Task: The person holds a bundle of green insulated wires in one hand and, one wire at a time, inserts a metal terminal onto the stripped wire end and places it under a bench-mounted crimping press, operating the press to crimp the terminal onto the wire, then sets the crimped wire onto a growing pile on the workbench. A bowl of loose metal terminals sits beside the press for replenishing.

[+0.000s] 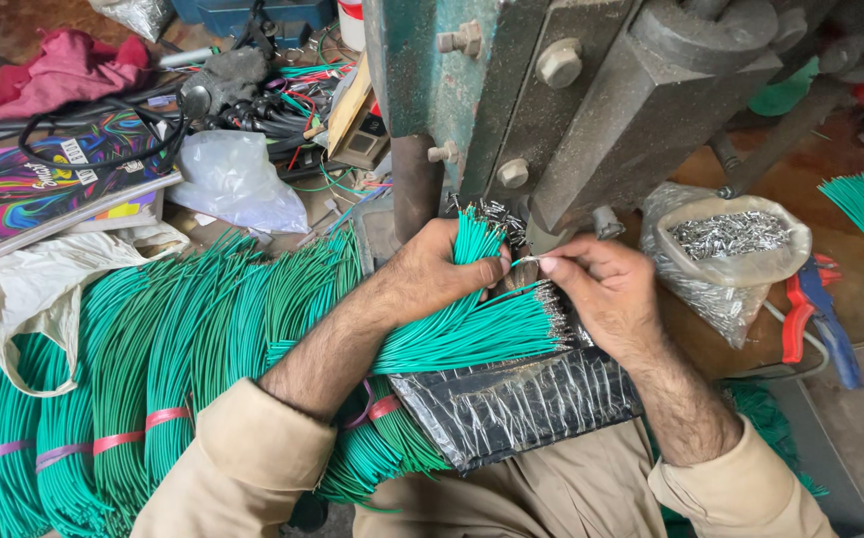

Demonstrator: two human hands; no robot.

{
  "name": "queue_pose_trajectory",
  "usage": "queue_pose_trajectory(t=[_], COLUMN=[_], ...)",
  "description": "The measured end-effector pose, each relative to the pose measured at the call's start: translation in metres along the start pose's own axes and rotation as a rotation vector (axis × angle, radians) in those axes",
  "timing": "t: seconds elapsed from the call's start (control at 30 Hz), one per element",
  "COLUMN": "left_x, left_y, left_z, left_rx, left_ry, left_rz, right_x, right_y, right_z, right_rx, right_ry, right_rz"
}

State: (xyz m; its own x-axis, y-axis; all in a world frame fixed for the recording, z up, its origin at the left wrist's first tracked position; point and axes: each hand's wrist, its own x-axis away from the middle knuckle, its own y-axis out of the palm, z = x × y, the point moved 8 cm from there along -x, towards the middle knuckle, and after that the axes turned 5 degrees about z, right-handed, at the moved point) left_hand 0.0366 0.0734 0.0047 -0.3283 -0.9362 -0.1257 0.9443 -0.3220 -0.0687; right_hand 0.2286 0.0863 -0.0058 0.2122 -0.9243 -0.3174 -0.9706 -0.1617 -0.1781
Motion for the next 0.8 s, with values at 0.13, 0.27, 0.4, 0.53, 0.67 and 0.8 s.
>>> queue_pose_trajectory(t=[0.13, 0.27, 0.4, 0.53, 0.67, 0.8], left_x=[0.0, 0.0, 0.001, 0.001, 0.001, 0.0], left_y=[-0.002, -0.001, -0.001, 0.0, 0.001, 0.002], left_z=[0.0, 0.001, 0.003, 0.004, 0.005, 0.006], left_rx=[0.024, -0.026, -0.033, -0.06, -0.056, -0.007], left_ry=[-0.027, -0.033, -0.015, -0.023, -0.023, -0.019], left_rz=[0.006, 0.02, 0.002, 0.002, -0.001, -0.003], right_x=[0.0, -0.001, -0.001, -0.001, -0.001, 0.0], right_y=[0.005, 0.007, 0.006, 0.004, 0.003, -0.002], right_z=[0.007, 0.007, 0.007, 0.01, 0.012, 0.015], right_rx=[-0.026, -0.009, 0.027, 0.054, 0.07, 0.104], right_ry=[0.037, 0.028, 0.017, 0.027, 0.034, 0.071], right_rz=[-0.053, -0.041, -0.02, 0.0, 0.004, 0.032])
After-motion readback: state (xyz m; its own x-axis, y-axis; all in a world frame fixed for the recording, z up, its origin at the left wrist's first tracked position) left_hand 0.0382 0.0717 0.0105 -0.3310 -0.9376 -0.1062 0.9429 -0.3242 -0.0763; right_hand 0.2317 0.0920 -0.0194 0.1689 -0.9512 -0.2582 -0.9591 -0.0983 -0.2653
